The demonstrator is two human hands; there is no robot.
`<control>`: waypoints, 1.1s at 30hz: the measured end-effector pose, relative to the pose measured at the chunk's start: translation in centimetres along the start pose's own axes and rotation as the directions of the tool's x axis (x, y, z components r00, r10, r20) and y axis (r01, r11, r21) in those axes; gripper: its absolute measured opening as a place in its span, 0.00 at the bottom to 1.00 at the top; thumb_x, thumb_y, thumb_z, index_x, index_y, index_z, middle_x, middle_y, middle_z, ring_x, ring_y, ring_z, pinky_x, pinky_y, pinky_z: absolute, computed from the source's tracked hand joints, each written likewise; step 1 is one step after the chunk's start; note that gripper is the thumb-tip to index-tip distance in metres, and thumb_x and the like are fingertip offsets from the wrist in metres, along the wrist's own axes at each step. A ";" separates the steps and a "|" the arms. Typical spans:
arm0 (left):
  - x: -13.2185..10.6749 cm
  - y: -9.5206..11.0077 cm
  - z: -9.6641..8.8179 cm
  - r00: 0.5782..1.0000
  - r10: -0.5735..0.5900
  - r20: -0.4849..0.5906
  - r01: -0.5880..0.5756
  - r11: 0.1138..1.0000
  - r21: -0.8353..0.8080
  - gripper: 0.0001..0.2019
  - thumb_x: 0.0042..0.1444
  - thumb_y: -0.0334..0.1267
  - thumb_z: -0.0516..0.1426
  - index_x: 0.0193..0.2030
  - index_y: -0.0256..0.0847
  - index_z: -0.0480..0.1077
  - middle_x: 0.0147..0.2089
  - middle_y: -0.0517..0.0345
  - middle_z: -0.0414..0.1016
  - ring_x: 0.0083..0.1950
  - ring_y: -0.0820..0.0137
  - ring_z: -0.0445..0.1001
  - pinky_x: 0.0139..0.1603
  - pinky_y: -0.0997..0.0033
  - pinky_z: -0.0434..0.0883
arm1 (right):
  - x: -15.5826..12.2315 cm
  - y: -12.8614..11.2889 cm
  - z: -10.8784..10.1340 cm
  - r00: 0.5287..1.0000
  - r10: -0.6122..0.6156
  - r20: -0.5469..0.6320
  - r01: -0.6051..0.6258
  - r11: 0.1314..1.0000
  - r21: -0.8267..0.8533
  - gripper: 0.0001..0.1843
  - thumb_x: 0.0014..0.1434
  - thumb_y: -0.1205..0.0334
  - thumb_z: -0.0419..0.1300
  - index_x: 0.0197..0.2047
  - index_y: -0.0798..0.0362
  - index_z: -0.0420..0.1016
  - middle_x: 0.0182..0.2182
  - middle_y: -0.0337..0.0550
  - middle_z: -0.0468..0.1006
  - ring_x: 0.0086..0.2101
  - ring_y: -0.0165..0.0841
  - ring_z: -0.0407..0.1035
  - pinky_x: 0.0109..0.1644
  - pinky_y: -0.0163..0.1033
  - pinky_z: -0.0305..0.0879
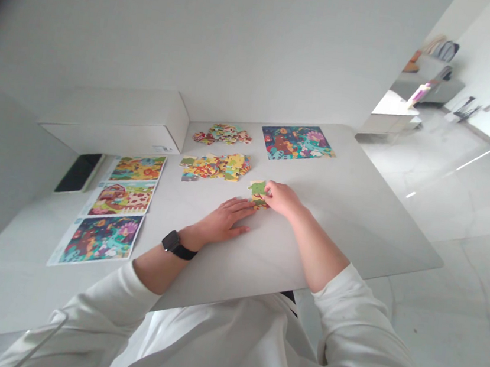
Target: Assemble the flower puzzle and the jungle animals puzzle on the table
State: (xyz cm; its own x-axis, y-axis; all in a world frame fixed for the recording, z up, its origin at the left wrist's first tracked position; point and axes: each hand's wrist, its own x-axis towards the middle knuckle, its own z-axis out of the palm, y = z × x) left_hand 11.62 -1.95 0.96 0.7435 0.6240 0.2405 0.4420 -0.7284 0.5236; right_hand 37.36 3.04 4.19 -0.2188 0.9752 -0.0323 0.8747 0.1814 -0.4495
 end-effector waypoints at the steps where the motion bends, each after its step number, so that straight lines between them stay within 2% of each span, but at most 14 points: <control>1: 0.0 0.0 0.0 1.000 -0.004 0.002 0.004 1.000 0.000 0.27 0.69 0.51 0.63 0.72 0.47 0.74 0.76 0.43 0.71 0.79 0.50 0.66 0.83 0.41 0.55 | 0.0 0.0 0.0 1.000 -0.012 -0.001 0.012 1.000 0.000 0.08 0.65 0.63 0.69 0.48 0.47 0.81 0.37 0.42 0.88 0.38 0.39 0.80 0.43 0.39 0.67; 6: 0.0 -0.1 0.0 1.000 0.003 0.006 -0.003 1.000 0.015 0.27 0.70 0.51 0.62 0.72 0.46 0.73 0.77 0.42 0.69 0.79 0.51 0.65 0.83 0.42 0.55 | 0.1 0.0 0.1 0.997 -0.079 -0.025 0.078 0.997 -0.014 0.06 0.64 0.66 0.69 0.44 0.47 0.84 0.40 0.43 0.87 0.38 0.37 0.79 0.46 0.39 0.69; 13: -0.1 -0.4 0.2 0.999 0.033 0.008 -0.034 0.996 0.082 0.28 0.72 0.54 0.59 0.74 0.45 0.71 0.78 0.43 0.68 0.79 0.52 0.66 0.82 0.42 0.58 | -0.2 -0.5 -0.5 0.997 -0.079 0.000 0.079 0.994 -0.082 0.07 0.64 0.68 0.68 0.44 0.49 0.86 0.42 0.44 0.88 0.40 0.36 0.80 0.46 0.37 0.69; 22: -0.1 -0.2 0.1 0.999 0.031 0.014 -0.032 0.993 0.115 0.30 0.71 0.55 0.60 0.74 0.45 0.71 0.77 0.45 0.69 0.79 0.52 0.66 0.82 0.42 0.59 | -0.6 -1.5 -1.2 0.997 -0.063 0.052 0.072 0.978 -0.196 0.06 0.67 0.63 0.68 0.46 0.49 0.87 0.44 0.46 0.88 0.42 0.37 0.80 0.45 0.37 0.68; 28: 0.0 0.0 0.1 0.999 0.020 0.024 -0.023 0.992 0.123 0.30 0.72 0.54 0.59 0.75 0.44 0.69 0.79 0.44 0.67 0.80 0.53 0.64 0.83 0.43 0.58 | -0.9 -2.3 -1.0 0.999 -0.026 0.044 0.037 0.963 -0.268 0.08 0.69 0.59 0.67 0.47 0.49 0.88 0.46 0.48 0.87 0.44 0.40 0.79 0.46 0.40 0.68; 33: -0.1 0.1 0.0 0.999 0.021 0.028 -0.024 0.991 0.130 0.30 0.73 0.54 0.59 0.75 0.44 0.69 0.78 0.45 0.68 0.80 0.54 0.64 0.83 0.44 0.57 | -0.9 -2.1 -0.8 0.996 -0.083 0.015 0.084 0.966 -0.244 0.09 0.68 0.61 0.68 0.49 0.50 0.88 0.48 0.50 0.86 0.45 0.41 0.79 0.50 0.42 0.71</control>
State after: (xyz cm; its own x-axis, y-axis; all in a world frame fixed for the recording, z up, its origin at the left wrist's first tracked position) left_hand 11.61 -2.04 0.94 0.7663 0.6005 0.2285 0.4854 -0.7741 0.4065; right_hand 36.11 1.87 5.91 -0.2972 0.9548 -0.0082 0.9320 0.2883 -0.2196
